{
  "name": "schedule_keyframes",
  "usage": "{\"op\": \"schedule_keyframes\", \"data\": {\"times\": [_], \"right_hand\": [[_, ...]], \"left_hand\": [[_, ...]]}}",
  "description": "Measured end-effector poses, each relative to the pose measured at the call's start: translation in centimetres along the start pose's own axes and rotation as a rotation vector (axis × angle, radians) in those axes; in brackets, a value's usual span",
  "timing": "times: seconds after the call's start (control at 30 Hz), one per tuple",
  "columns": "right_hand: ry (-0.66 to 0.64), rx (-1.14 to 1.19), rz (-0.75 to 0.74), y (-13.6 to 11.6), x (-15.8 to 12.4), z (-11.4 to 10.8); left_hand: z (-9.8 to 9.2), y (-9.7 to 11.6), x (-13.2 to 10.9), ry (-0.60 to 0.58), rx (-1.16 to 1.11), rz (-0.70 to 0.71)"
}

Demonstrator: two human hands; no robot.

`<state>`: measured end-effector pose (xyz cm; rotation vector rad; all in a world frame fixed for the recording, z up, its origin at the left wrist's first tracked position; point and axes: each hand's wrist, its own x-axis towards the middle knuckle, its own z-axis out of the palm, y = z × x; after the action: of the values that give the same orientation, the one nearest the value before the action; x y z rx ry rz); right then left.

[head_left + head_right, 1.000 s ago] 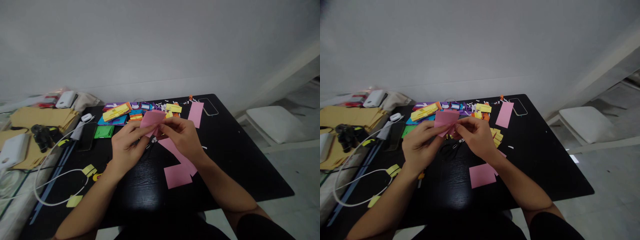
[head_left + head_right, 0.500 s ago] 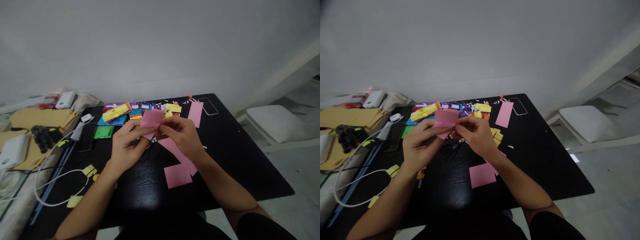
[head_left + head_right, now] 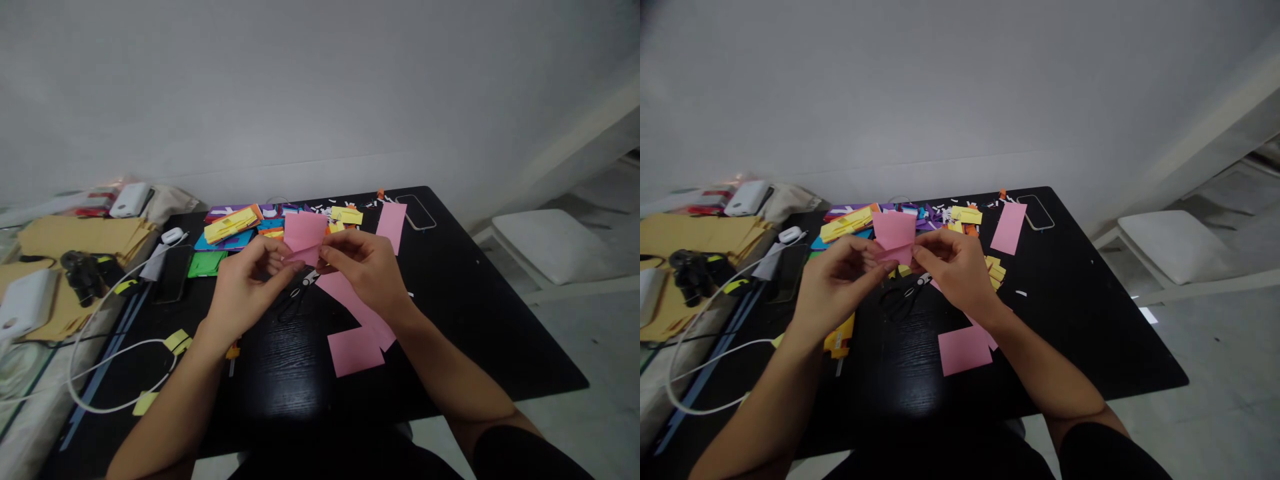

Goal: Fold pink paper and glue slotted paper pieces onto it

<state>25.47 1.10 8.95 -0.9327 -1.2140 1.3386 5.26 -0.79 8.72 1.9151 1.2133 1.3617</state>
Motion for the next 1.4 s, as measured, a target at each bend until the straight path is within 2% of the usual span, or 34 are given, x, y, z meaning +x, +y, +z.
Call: {"op": "schedule_keyframes", "data": {"times": [0.13,0.3,0.53,0.77,1.0,1.23,1.4], "right_hand": [[-0.005,-0.058,-0.051,0.4,0.0,0.0],[-0.015,-0.077,-0.072,0.6,-0.2,0.1],[-0.002,-0.038,-0.063,0.3,-0.3,0.2],[0.005,-0.047,-0.075,0.2,-0.6,0.4],[0.004,-0.035,-0.072,0.2,-0.5,0.3],[-0.017,0.029,-0.047,0.1,-0.5,0.5],[-0.016,0.045,-0.042,0.2,-0.4,0.6]], "left_hand": [[-0.2,0.1,0.0,-0.036,0.011,-0.027],[-0.3,0.3,-0.3,-0.001,0.069,-0.016],[-0.5,0.9,-0.6,0.033,0.255,0.140],[-0.1,0.7,-0.9,0.111,0.425,0.209],[0.4,0.8,-0.9,0.130,0.466,0.298],[0.3,1.3,-0.8,0.111,0.477,0.452],[0.4,1.3,-0.9,0.127,0.498,0.462]]}}
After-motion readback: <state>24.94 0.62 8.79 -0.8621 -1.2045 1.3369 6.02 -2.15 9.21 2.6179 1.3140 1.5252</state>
